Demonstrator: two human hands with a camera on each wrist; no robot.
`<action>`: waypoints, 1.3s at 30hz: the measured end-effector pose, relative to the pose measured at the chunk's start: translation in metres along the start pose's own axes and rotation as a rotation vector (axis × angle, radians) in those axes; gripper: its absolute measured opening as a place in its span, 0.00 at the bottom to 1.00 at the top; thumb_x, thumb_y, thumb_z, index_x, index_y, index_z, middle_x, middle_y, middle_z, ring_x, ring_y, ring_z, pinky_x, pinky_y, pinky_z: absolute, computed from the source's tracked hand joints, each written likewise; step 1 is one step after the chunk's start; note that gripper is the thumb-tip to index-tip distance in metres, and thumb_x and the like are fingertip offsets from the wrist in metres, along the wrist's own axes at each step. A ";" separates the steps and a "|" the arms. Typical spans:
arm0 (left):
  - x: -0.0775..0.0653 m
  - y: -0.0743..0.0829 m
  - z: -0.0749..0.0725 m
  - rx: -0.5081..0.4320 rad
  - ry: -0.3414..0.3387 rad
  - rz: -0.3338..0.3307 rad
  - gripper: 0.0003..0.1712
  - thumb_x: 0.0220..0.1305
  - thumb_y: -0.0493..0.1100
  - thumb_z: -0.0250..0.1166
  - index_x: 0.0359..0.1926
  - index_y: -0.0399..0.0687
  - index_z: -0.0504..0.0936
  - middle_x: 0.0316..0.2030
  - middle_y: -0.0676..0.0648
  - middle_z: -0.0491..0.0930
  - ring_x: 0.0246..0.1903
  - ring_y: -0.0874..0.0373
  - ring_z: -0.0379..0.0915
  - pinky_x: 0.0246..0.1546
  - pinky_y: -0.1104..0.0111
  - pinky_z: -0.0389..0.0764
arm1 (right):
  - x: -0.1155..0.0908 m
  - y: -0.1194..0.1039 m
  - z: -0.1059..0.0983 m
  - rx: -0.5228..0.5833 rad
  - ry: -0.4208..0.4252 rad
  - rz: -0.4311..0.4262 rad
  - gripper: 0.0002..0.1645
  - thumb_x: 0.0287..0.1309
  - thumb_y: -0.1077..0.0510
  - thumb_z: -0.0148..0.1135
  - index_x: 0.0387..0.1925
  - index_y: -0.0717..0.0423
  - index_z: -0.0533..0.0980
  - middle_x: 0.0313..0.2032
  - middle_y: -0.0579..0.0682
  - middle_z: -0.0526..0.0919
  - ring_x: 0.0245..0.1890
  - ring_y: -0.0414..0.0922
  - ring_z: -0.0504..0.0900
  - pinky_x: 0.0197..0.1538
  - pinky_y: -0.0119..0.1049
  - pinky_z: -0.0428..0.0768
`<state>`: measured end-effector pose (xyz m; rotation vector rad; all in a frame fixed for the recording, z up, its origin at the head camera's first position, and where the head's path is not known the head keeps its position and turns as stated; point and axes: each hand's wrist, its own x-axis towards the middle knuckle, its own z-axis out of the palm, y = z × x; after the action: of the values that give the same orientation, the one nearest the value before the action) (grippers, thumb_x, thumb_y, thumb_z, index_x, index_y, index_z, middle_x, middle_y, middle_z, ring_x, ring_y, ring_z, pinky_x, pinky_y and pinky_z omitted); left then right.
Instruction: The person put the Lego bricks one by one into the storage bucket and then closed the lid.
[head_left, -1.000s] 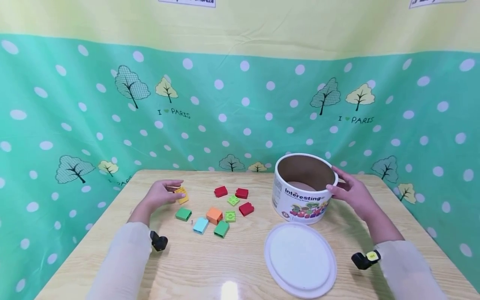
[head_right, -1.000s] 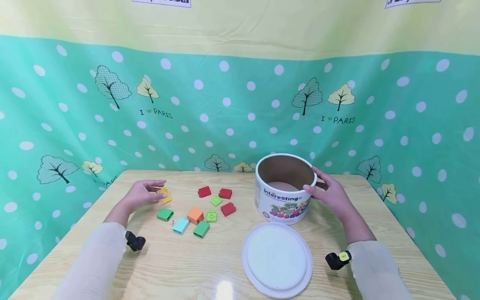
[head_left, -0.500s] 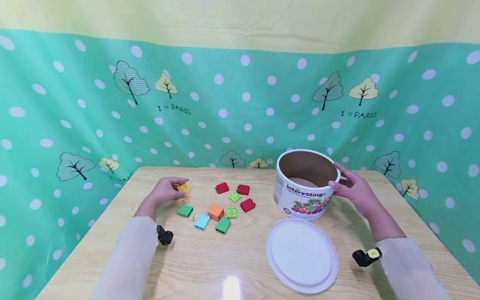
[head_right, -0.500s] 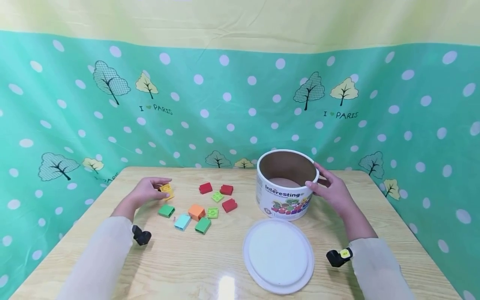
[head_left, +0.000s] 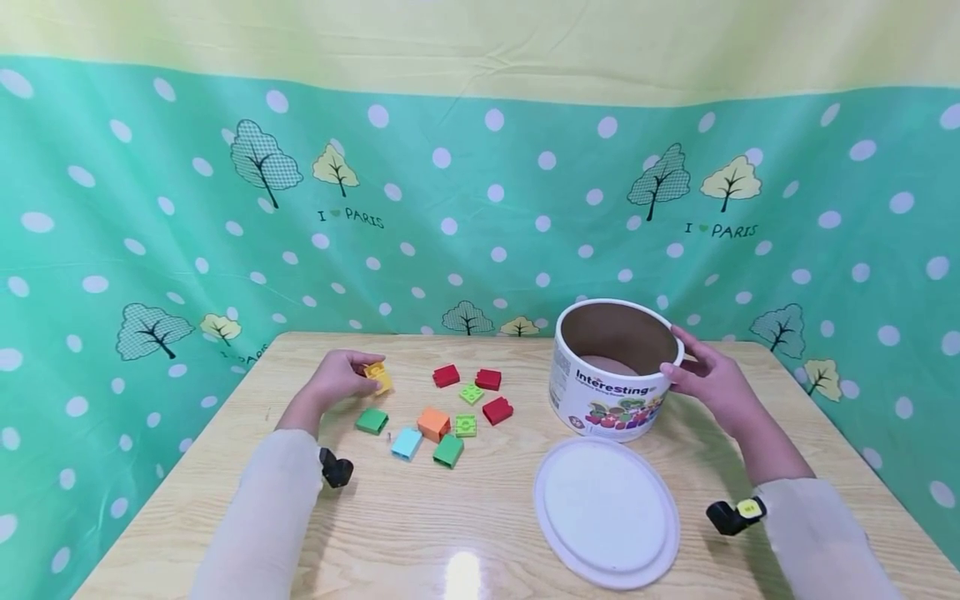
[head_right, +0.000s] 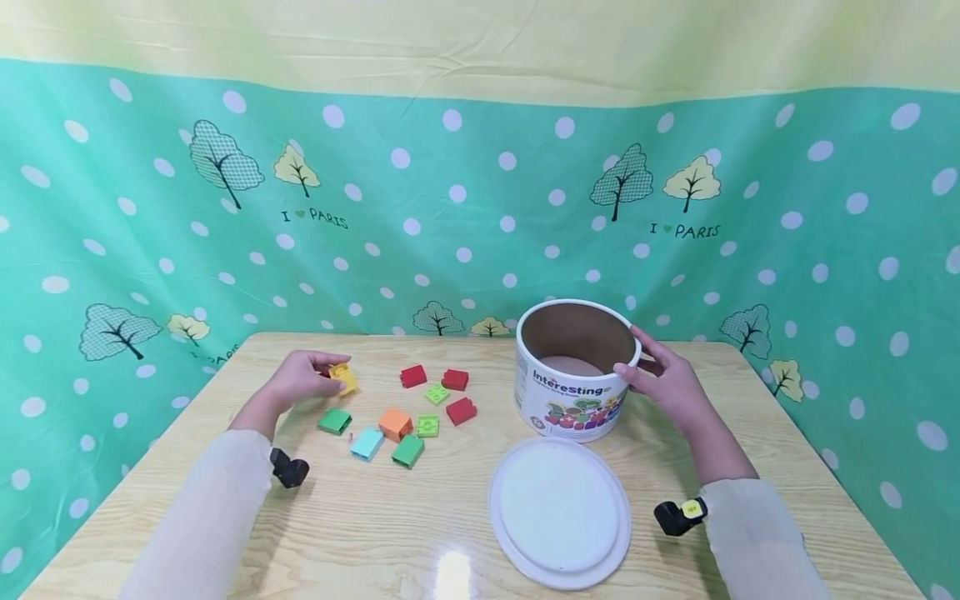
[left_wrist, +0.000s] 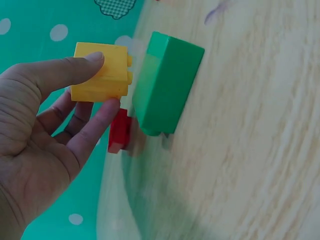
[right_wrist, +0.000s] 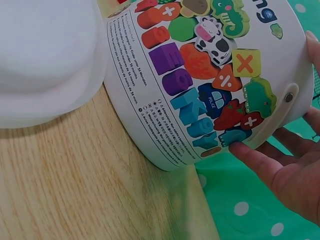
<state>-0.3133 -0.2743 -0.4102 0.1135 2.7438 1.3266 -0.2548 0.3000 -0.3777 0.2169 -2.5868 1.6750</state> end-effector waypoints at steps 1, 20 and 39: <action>0.000 0.002 0.000 0.006 0.005 0.005 0.31 0.54 0.33 0.72 0.61 0.41 0.77 0.49 0.41 0.78 0.39 0.52 0.70 0.37 0.64 0.79 | 0.000 0.000 0.000 0.001 0.000 0.002 0.50 0.62 0.43 0.63 0.77 0.43 0.47 0.72 0.66 0.52 0.66 0.66 0.63 0.46 0.28 0.81; -0.001 0.057 0.012 0.038 0.027 0.126 0.29 0.53 0.43 0.76 0.58 0.53 0.81 0.51 0.43 0.78 0.51 0.46 0.71 0.43 0.60 0.80 | 0.001 0.002 -0.001 0.021 -0.005 -0.003 0.50 0.64 0.46 0.63 0.77 0.46 0.46 0.72 0.67 0.52 0.66 0.66 0.63 0.45 0.28 0.81; -0.002 0.104 0.027 -0.150 0.056 0.206 0.28 0.52 0.41 0.76 0.57 0.53 0.82 0.51 0.46 0.77 0.52 0.48 0.69 0.42 0.64 0.82 | 0.000 -0.001 0.000 0.023 0.003 0.000 0.50 0.63 0.44 0.63 0.77 0.47 0.47 0.73 0.66 0.51 0.66 0.66 0.63 0.45 0.27 0.80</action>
<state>-0.3053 -0.1887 -0.3450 0.3625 2.7269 1.6043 -0.2549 0.2996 -0.3763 0.2149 -2.5662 1.7048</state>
